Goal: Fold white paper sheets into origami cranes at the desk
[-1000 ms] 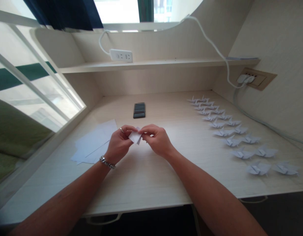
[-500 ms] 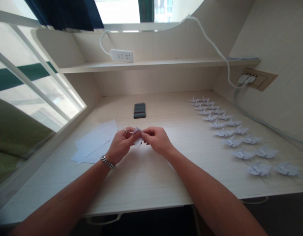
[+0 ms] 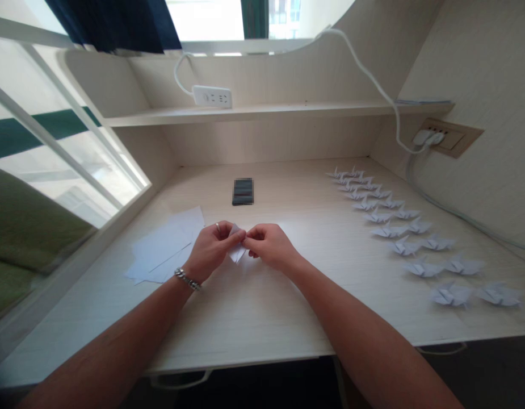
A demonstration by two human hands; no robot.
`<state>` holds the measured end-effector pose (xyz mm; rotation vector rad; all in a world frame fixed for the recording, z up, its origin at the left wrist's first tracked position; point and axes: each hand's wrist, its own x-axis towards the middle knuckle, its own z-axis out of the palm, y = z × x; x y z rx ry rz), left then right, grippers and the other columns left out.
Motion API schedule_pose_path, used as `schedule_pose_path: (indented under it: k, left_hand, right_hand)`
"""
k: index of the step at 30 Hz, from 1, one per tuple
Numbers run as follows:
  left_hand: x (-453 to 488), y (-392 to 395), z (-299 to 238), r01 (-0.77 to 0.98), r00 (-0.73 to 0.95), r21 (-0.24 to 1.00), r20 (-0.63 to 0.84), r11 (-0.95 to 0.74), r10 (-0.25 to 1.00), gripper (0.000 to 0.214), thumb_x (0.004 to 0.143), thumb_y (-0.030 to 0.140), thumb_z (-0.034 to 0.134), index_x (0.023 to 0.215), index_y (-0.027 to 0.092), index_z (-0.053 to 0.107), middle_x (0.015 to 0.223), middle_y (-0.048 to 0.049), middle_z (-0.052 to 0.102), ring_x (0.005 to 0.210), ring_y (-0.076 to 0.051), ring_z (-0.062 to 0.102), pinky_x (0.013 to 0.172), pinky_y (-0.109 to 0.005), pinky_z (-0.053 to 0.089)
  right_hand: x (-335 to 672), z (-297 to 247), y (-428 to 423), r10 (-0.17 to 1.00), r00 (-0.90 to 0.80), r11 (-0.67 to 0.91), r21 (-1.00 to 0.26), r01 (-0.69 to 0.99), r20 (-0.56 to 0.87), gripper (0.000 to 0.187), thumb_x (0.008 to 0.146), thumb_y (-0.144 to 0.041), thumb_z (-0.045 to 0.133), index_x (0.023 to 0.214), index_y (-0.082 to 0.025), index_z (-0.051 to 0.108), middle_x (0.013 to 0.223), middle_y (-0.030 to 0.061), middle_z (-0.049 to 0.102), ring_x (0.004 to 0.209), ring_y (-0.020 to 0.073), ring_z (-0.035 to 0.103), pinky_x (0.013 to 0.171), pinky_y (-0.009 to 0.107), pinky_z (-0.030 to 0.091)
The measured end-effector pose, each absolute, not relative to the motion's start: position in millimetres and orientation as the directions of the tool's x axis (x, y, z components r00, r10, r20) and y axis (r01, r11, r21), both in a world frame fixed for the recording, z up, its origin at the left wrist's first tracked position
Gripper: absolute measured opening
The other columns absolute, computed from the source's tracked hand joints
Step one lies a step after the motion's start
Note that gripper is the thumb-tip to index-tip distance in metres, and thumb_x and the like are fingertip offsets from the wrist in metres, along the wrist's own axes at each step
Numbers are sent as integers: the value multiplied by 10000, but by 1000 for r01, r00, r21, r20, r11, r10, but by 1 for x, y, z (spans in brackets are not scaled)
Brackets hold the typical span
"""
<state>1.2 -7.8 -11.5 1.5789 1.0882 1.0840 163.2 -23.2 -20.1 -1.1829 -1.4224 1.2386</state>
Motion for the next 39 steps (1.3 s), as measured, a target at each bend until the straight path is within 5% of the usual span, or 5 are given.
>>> schedule_pose_path:
  k: [20, 26, 33, 39]
  left_hand:
    - [-5, -2, -2, -35, 39, 994, 108, -107, 993, 319, 713, 448, 727, 767, 136, 682, 766, -56, 694, 714, -158, 629, 700, -301, 508]
    - [-3, -7, -4, 130, 198, 973, 165, -193, 966, 300, 655, 386, 786, 758, 132, 664, 702, -29, 668, 640, -131, 597, 603, -249, 469]
    - [-3, -7, -3, 255, 128, 935, 222, -248, 967, 256, 733, 384, 717, 776, 132, 705, 741, -56, 701, 690, -155, 622, 649, -271, 480]
    - [-5, -4, 0, 47, 62, 989, 139, -142, 988, 283, 739, 399, 711, 819, 129, 678, 755, -50, 685, 710, -160, 629, 694, -307, 518]
  right_hand:
    - [164, -19, -24, 981, -193, 17, -990, 138, -10, 107, 712, -253, 675, 707, -148, 657, 560, -1, 611, 516, 114, 577, 523, 243, 480]
    - [164, -21, -24, 983, -181, 50, -988, 146, 23, 144, 723, -284, 678, 696, -148, 638, 552, 5, 612, 519, 122, 586, 521, 244, 474]
    - [164, -22, -22, 982, -188, 63, -984, 167, 31, 117, 720, -267, 671, 708, -151, 654, 555, 5, 622, 514, 122, 589, 524, 246, 474]
    - [164, -17, -24, 987, -159, 24, -996, 88, 10, 144, 707, -282, 691, 714, -142, 656, 569, 1, 616, 514, 112, 578, 517, 241, 478]
